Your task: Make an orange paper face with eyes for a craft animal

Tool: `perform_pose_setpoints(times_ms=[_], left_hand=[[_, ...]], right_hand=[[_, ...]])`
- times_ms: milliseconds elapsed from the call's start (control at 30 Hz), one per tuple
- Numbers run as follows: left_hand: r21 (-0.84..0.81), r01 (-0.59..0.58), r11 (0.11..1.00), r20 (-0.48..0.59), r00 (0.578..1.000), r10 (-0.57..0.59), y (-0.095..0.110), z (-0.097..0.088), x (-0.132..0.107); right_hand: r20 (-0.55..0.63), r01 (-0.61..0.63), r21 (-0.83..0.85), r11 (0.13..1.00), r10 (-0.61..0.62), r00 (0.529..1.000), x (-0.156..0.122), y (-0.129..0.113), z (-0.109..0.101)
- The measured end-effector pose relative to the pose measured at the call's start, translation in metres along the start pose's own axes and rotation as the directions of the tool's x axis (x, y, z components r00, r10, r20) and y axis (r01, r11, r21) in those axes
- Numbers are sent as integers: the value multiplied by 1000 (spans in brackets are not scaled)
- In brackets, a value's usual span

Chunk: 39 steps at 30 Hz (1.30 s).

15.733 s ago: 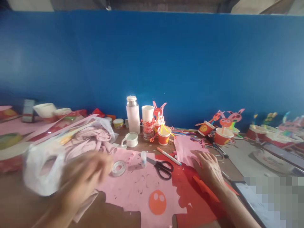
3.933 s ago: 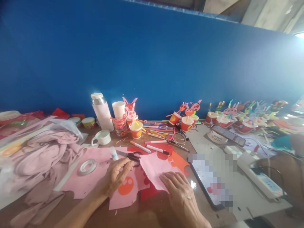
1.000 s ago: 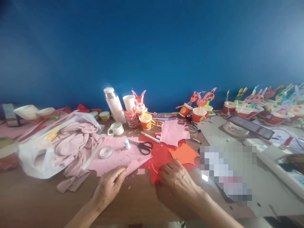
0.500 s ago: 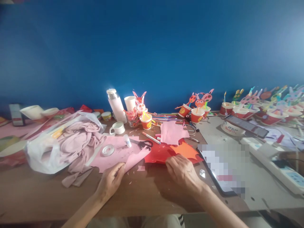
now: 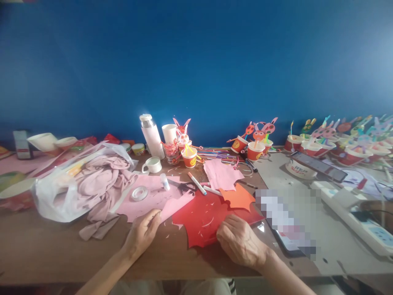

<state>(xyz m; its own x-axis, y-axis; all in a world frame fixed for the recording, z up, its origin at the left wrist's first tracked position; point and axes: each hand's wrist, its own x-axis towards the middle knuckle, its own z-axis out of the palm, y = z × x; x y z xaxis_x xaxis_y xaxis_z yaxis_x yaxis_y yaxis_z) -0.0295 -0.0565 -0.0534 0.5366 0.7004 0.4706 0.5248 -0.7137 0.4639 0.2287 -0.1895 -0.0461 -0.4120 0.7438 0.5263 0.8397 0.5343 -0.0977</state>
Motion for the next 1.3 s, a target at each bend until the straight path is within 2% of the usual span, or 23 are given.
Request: perform_pose_setpoints(times_ms=[100, 367, 633, 767, 1000, 1300], left_hand=[[-1, -15, 1000, -4, 1000, 15, -1, 1, 0], [15, -108, 994, -80, 991, 109, -7, 7, -3], [23, -106, 994, -97, 989, 108, -10, 8, -3], [16, -86, 996, -77, 993, 87, -9, 8, -3], [-37, 84, 996, 60, 995, -81, -1, 3, -3], [-187, 98, 977, 87, 993, -82, -3, 3, -2]], right_hand=[[50, 53, 37, 998, -55, 997, -3, -6, -1], [90, 196, 153, 969, -212, 973, -8, -24, -4], [46, 145, 118, 982, -151, 987, -7, -19, -8], [3, 171, 91, 981, -172, 985, 6, -18, -11], [-105, 190, 83, 978, -181, 978, 39, -2, -25], [-219, 104, 1, 995, -101, 971, 91, 33, -37]])
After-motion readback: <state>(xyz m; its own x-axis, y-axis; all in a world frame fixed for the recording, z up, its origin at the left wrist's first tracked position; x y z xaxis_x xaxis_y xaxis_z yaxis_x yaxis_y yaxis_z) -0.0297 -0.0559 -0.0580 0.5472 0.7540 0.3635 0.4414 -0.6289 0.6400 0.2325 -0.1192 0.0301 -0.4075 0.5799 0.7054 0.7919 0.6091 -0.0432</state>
